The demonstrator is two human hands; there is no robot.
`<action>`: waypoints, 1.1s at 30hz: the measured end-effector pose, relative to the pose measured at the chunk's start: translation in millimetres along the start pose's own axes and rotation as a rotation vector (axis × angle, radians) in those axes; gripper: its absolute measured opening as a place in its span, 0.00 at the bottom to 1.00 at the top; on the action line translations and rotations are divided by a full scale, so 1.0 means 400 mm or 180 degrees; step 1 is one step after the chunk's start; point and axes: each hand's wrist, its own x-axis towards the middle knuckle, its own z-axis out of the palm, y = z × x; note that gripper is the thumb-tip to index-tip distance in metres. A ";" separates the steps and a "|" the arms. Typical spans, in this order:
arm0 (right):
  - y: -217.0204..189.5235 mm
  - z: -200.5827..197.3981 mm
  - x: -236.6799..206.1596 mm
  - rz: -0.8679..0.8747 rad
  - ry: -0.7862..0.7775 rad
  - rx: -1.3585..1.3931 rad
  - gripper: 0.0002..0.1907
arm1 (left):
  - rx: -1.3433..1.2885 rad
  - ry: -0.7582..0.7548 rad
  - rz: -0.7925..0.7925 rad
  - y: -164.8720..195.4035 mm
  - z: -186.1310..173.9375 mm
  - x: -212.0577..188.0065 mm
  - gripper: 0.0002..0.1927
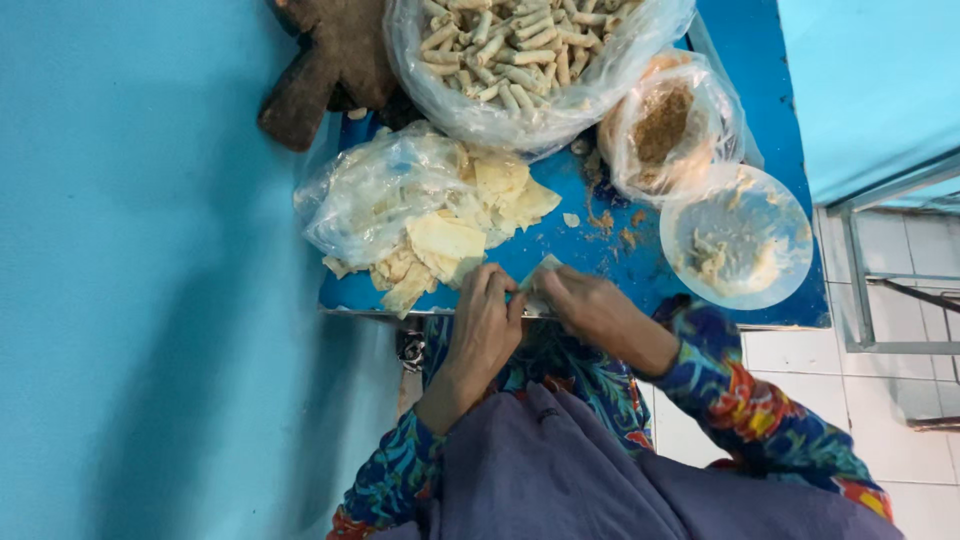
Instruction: The person sits at a small blue table and wraps pieces of dough in thin square pastry wrappers, folding each wrapper around the dough by hand and setting the wrapped piece aside before taking the next wrapper and dough piece.
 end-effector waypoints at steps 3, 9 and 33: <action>-0.008 0.013 -0.047 -0.0279 0.0575 -0.0384 0.23 | 0.0018 0.0134 0.0083 0.004 -0.001 0.003 0.09; -0.003 -0.013 -0.085 0.0583 0.0698 0.0030 0.17 | -0.0006 0.0153 0.0231 0.005 -0.008 0.006 0.07; -0.041 -0.093 -0.006 0.0934 0.0336 0.1175 0.21 | -0.0292 -0.0503 0.0350 0.013 0.008 -0.014 0.13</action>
